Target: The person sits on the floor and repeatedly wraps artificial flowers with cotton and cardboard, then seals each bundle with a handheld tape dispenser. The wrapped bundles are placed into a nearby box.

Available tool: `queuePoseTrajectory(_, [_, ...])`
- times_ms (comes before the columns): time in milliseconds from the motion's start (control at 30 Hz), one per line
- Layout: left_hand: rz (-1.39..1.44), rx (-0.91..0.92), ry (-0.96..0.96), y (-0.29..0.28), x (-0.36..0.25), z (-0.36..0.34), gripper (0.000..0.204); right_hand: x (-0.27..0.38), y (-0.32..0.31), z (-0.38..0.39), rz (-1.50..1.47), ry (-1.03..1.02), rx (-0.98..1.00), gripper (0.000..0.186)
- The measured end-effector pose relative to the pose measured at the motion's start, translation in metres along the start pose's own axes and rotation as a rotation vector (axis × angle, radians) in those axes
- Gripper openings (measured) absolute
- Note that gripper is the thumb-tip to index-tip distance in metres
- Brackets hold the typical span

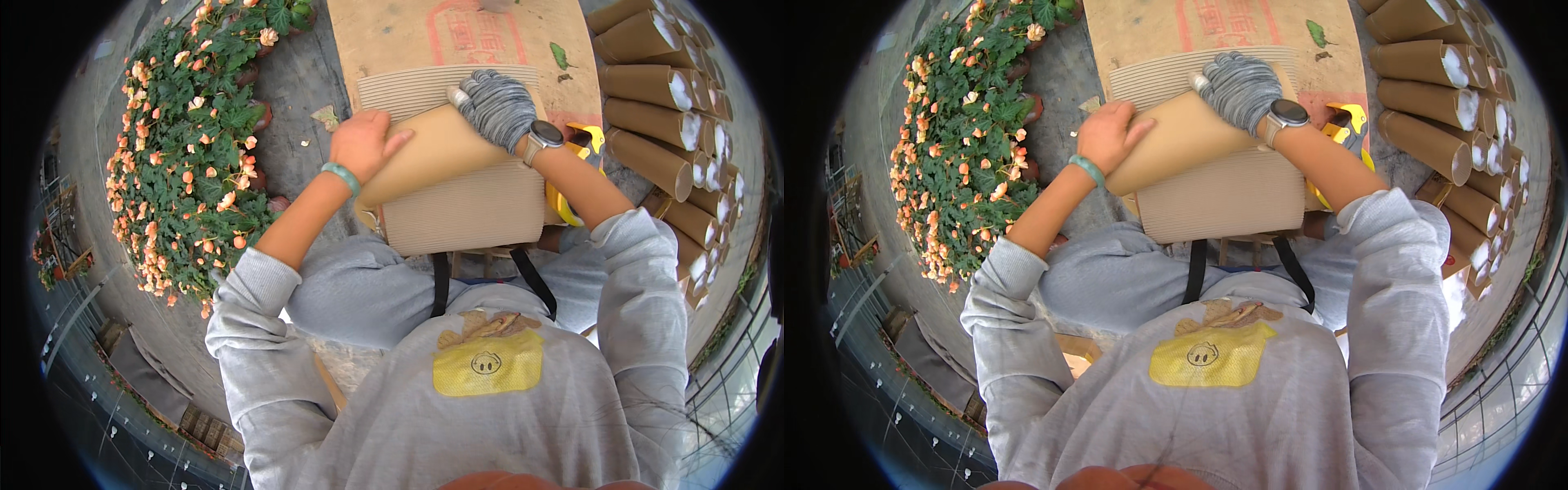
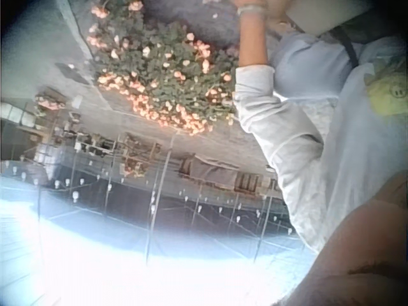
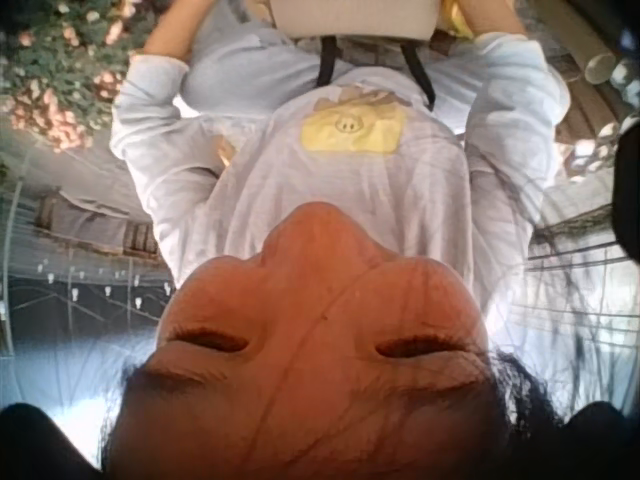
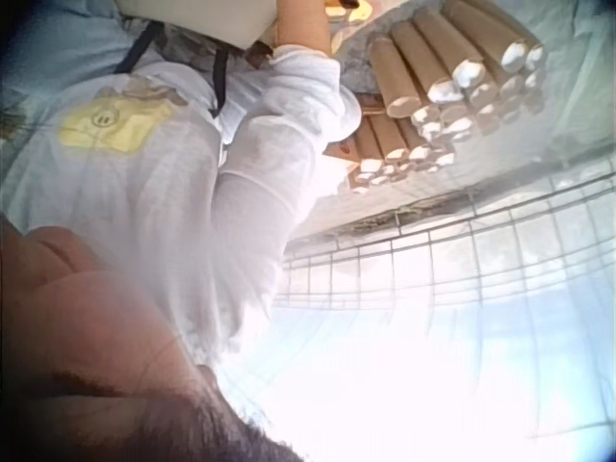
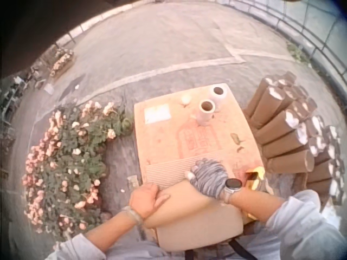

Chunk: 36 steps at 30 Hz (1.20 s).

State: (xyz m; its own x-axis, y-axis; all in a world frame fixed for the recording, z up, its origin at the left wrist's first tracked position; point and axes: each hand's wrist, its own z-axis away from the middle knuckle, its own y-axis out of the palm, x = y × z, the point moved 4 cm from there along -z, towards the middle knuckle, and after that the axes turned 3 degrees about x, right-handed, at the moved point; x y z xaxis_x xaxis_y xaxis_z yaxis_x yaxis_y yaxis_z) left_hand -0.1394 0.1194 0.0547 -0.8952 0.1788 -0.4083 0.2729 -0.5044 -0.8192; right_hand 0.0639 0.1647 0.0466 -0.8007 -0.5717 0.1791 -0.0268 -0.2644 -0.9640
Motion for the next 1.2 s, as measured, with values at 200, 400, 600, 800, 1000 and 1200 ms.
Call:
queuePoseTrajectory(200, [0.136,0.322,0.026,0.016,-0.086,-0.039,0.085,0.013,0.0,0.06,-0.063,-0.039,-0.244,0.031])
queuePoseTrajectory(400, [0.034,0.051,0.103,0.032,-0.118,-0.011,0.092,0.03,-0.008,0.109,-0.179,-0.056,-0.608,0.024])
queuePoseTrajectory(600, [-0.019,0.148,0.071,0.022,-0.126,-0.012,0.095,-0.014,0.002,0.203,-0.534,0.553,-0.649,0.059])
queuePoseTrajectory(800, [-0.151,-0.042,0.109,0.002,-0.125,-0.015,0.085,-0.038,0.04,0.223,-0.273,0.72,-0.213,0.078])
queuePoseTrajectory(1000, [-0.251,-0.163,0.049,0.02,-0.125,0.005,0.078,-0.065,-0.064,0.22,-1.809,0.562,-0.195,0.041])
queuePoseTrajectory(1200, [-0.247,-0.23,0.07,0.03,-0.123,0.004,0.083,0.015,-0.109,0.191,-1.745,0.216,-0.281,0.042])
